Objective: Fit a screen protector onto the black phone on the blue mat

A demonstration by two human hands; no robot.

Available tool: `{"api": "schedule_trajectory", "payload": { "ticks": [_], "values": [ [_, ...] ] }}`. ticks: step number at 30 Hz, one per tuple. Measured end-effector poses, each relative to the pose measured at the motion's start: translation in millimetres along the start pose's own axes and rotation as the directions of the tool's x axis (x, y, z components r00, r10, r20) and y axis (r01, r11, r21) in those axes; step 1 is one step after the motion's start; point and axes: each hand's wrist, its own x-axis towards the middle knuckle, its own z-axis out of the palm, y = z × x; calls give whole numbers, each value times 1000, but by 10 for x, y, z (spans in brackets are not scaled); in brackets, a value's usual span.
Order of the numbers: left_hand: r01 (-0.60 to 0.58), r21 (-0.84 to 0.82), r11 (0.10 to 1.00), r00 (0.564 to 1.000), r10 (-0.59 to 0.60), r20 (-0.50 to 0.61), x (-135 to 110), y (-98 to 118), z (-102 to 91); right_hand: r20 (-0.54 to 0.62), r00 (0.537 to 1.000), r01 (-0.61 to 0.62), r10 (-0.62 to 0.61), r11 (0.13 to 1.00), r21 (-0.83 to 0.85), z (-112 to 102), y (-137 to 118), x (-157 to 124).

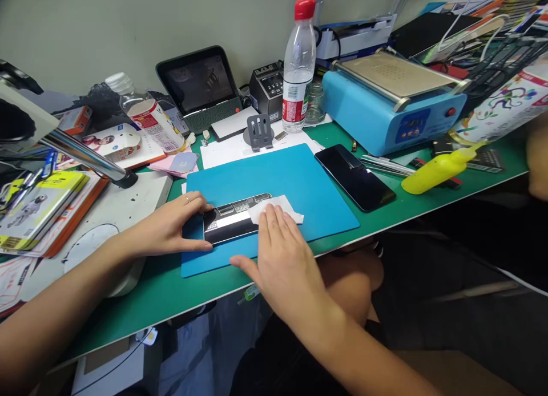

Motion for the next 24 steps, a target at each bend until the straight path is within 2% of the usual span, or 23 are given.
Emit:
{"api": "schedule_trajectory", "payload": {
  "ticks": [3, 7, 11, 15, 20, 24],
  "values": [
    [-2, 0, 1000, 1000, 2, -1, 12, 8, 5, -12, 1000, -27, 27, 999, 25, 59, -222, -2],
    [-9, -9, 1000, 1000, 9, -18, 17, 16, 18, -18, 999, 47, -46, 993, 111, 155, -517, 89],
    [-25, -19, 1000, 999, 24, -44, 6, -2, 45, -34, 994, 112, -108, 981, 157, 225, -605, 244],
    [-26, -17, 1000, 999, 25, -46, -1, -30, 59, 5, 987, 158, -161, 974, 159, 135, -432, 135],
    [-5, -18, 1000, 1000, 4, -10, 2, -29, 16, 33, 996, 78, -79, 996, 41, -113, -18, -157],
    [1, -22, 1000, 1000, -1, 6, 5, -21, -2, 9, 999, 46, -46, 999, 0, -188, 171, -151]
  ]
}}
